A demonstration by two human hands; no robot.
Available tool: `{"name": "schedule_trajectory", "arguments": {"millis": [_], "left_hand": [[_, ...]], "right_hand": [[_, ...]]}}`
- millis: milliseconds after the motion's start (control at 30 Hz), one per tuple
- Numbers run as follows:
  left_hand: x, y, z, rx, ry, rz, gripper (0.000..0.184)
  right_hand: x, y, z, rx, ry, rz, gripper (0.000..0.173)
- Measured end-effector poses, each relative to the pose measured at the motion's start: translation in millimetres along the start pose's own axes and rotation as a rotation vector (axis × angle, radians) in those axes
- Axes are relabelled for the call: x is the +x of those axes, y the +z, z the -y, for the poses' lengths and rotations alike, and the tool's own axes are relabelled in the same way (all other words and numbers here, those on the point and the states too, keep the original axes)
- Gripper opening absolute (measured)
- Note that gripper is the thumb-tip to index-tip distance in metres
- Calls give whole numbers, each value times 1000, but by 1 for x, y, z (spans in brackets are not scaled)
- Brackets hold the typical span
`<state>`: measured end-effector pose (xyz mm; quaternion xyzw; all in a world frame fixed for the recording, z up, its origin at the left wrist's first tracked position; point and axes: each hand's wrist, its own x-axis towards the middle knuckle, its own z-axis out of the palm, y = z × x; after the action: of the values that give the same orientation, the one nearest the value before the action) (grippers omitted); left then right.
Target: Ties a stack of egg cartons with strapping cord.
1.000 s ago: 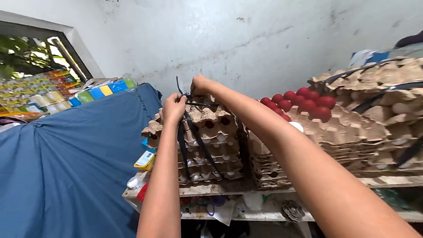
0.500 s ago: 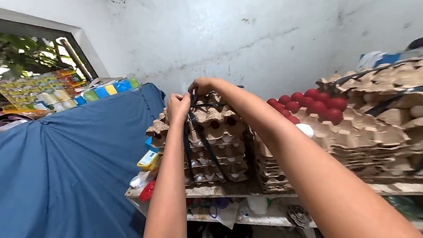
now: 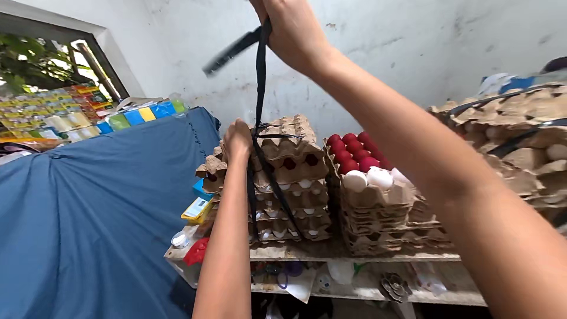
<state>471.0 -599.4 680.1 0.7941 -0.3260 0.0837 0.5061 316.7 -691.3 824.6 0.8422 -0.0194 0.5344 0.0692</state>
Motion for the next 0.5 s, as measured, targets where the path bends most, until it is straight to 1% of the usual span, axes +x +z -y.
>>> {"name": "schedule_trajectory", "arguments": {"millis": [33,67,100,133,167,200,233,267,333,367,400,433,467,500], "left_hand": [[0,0,0,-2,-4,2,60],[0,0,-1,-24,-14,10,59],[2,0,0,-40,-24,17,59],[3,0,1,-59,-29,20,58],[3,0,2,-81,-27,17,57],[3,-1,2,-101,-14,8,55],[4,-2,2,-119,1,4,51],[5,-2,3,-137,14,-1,47],[5,-3,4,-160,30,-23,35],[3,-3,5,-178,37,-39,29],[2,-4,5,-182,48,-53,25],[1,-5,6,-173,59,-59,23],[0,-6,6,-159,70,-61,22],[0,-6,7,-146,79,-61,23]], "right_hand": [[-10,-19,0,41,-13,186,21],[-21,-39,2,133,10,419,20],[-33,-58,7,226,78,687,27],[-44,-75,13,268,153,918,41],[-52,-87,16,291,206,1014,51],[-57,-95,19,298,223,1002,56],[-59,-99,20,319,208,929,57],[-58,-98,20,356,202,840,52],[-52,-71,22,390,255,694,36],[-48,-46,18,343,267,660,36],[-46,-17,12,266,253,666,42],[-47,13,6,203,232,713,49],[-50,41,1,169,208,780,53],[-54,63,-1,164,188,842,51]]}}
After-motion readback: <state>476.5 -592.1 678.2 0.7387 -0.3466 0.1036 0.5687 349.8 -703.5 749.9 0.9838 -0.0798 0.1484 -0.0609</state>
